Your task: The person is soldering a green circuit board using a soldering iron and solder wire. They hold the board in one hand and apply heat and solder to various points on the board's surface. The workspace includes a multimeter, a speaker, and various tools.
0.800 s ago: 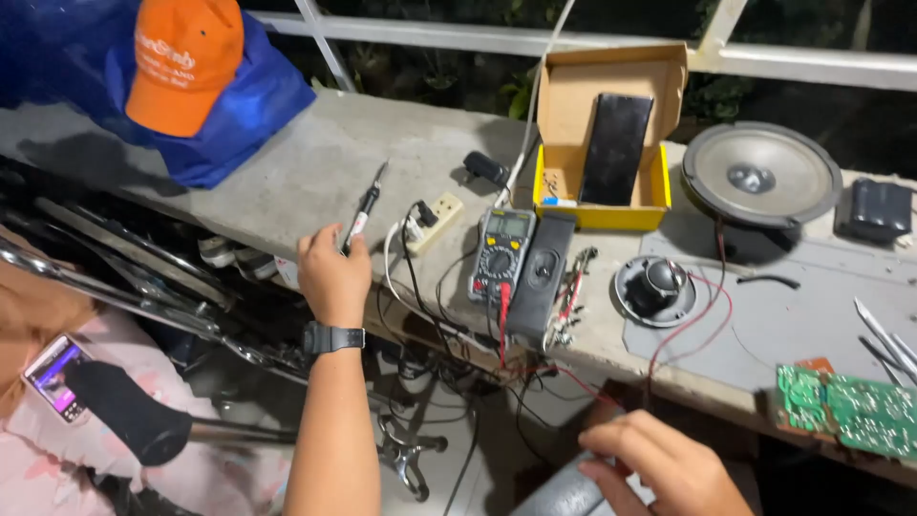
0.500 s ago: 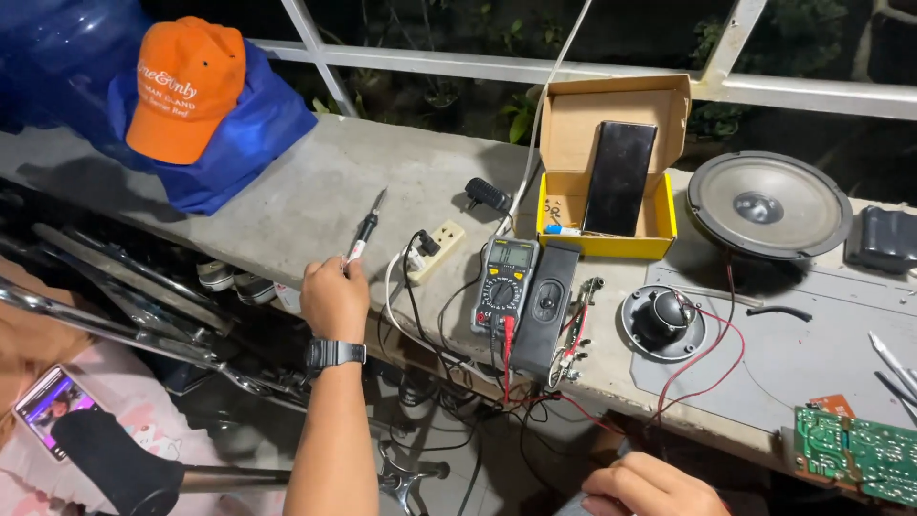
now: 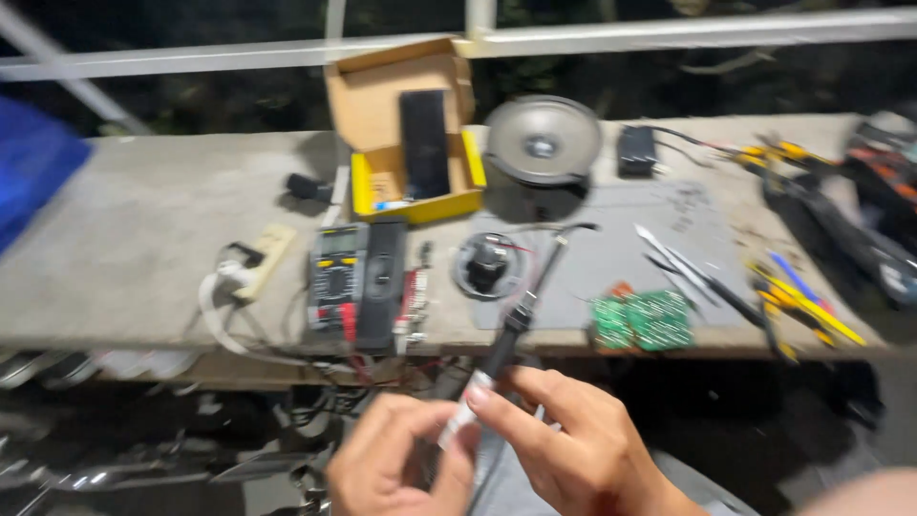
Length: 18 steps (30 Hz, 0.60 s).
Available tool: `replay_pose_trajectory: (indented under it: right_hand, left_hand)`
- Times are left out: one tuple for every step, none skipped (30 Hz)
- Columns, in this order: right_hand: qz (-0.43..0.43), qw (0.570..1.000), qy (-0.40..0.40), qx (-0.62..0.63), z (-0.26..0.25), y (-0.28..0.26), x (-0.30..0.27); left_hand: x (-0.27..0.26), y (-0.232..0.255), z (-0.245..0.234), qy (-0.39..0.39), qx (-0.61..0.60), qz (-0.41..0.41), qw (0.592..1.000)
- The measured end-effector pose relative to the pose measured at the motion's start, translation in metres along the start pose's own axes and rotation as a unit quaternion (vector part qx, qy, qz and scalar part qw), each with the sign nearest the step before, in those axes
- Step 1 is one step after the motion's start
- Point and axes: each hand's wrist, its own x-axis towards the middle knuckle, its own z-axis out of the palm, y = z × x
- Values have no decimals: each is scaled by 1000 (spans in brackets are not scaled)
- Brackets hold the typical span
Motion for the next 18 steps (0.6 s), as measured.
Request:
replay_pose_trajectory:
  right_hand:
    - [13,1000,2,-14,-9,-1,-7]
    - [18,998,37,-49,-18,-2,-15]
    - [20,994,70,-80,-26,-3,-22]
    - [30,993,70,-90,-38,1,-41]
    - [66,993,54,-83,-48,4,-59]
    - [101,991,38,-75,-58,6,-76]
    - [108,990,38,-78,-70,4,-85]
    - [208,972,89,-62,-82,0,-94]
    - [302,942,136,-44,-93,-1,-102]
    - [306,941,137,-44,-106,10,-124]
    - [269,946,167,-72,-118,22,-145]
    - [232,947,198,-100,-130,33,-167]
    - [233,947,199,-98,-138,29,-164]
    - [316,910,261,-56,-146,25,-161]
    - [394,862,319,-13,-154,21,-158]
    - [394,861,321,-12,-160,24,-164]
    - [400,853,332,47,-167,27,-170]
    - [404,842,342,105,-173,30,-175]
  left_hand:
    - [-11,6,17,-16,-11,4,1000]
    - [-23,12,33,-32,-58,-9,998]
    - [-37,17,47,-45,-102,-25,993]
    - [-45,19,59,-57,-109,-24,992]
    - [-52,21,69,-110,-147,-32,982]
    - [-60,22,77,-161,-185,-39,969]
    - [-61,19,83,-168,-186,-41,967]
    - [-63,16,88,-263,-215,-79,937]
    - [-63,12,93,-351,-241,-116,897]
    - [-56,13,101,-354,-240,-117,896]
    - [-48,13,107,-368,-276,-214,862]
    - [-40,13,113,-376,-309,-308,818]
    - [-35,8,122,-376,-307,-309,818]
    - [-30,3,131,-351,-336,-351,800]
    - [-24,-3,140,-325,-365,-391,780]
    - [-21,-4,144,-326,-363,-390,781]
    - [-16,-5,148,-313,-389,-394,771]
    - [-12,-7,152,-301,-414,-398,761]
